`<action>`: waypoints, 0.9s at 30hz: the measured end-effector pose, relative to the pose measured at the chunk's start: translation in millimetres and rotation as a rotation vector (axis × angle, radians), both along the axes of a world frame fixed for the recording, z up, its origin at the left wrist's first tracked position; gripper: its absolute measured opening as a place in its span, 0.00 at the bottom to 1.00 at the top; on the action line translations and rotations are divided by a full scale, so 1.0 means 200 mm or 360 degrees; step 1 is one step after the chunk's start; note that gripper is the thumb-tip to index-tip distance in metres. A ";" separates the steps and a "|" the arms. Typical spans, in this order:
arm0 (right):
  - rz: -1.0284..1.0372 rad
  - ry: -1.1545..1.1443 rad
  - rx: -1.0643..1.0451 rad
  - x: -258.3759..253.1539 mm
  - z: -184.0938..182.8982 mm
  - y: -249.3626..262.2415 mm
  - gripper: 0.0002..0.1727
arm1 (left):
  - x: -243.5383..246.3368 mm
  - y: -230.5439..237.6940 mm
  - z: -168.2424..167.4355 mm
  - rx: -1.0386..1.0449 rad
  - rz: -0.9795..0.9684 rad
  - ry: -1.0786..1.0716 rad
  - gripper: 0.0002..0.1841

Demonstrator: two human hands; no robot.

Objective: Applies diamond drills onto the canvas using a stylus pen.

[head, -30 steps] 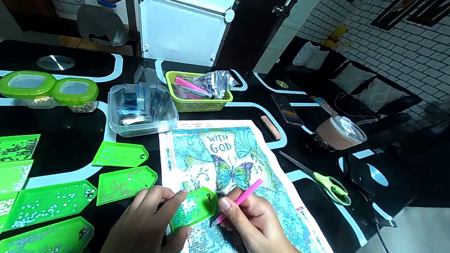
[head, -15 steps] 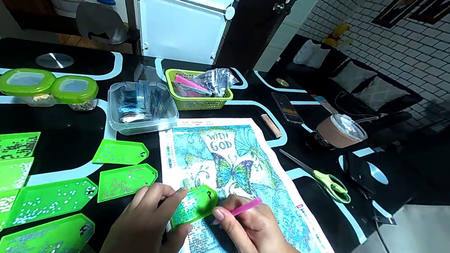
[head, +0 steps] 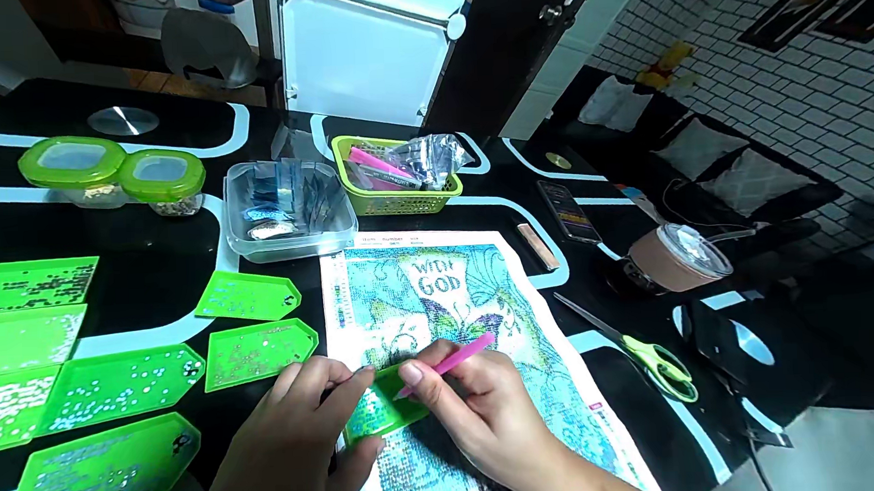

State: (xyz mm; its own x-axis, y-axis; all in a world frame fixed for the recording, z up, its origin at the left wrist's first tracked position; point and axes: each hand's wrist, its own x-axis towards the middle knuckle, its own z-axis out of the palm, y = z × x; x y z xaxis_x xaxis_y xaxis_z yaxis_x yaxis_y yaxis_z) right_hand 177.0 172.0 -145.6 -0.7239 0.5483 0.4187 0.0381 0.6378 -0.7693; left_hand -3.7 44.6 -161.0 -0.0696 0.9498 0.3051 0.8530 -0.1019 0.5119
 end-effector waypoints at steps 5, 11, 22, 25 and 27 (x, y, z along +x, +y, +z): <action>-0.0029 0.0009 0.0010 -0.01 -0.01 0.01 0.16 | 0.00 0.00 -0.01 0.0043 0.0011 0.0019 0.24; 0.0018 0.0055 0.0012 -0.03 -0.02 0.00 0.15 | 0.01 0.01 -0.03 0.0098 0.0039 0.0056 0.24; 0.0006 0.0067 0.0021 -0.03 -0.02 0.01 0.15 | 0.01 0.01 -0.04 0.0113 0.0035 0.0068 0.24; 0.0012 0.0109 -0.0025 -0.01 -0.01 0.02 0.15 | 0.01 0.01 -0.04 0.0102 0.0039 0.0064 0.24; 0.0009 0.0103 -0.0031 -0.01 -0.01 0.02 0.15 | 0.01 0.01 -0.04 0.0104 0.0042 0.0065 0.24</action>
State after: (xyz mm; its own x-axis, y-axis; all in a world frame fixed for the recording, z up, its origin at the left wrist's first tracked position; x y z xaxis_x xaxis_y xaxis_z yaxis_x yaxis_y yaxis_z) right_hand 175.7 176.0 -147.8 -0.6988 0.5526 0.4542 -0.0160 0.6227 -0.7823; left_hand -2.2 46.0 -168.2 -0.0808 0.9256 0.3697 0.8760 -0.1111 0.4694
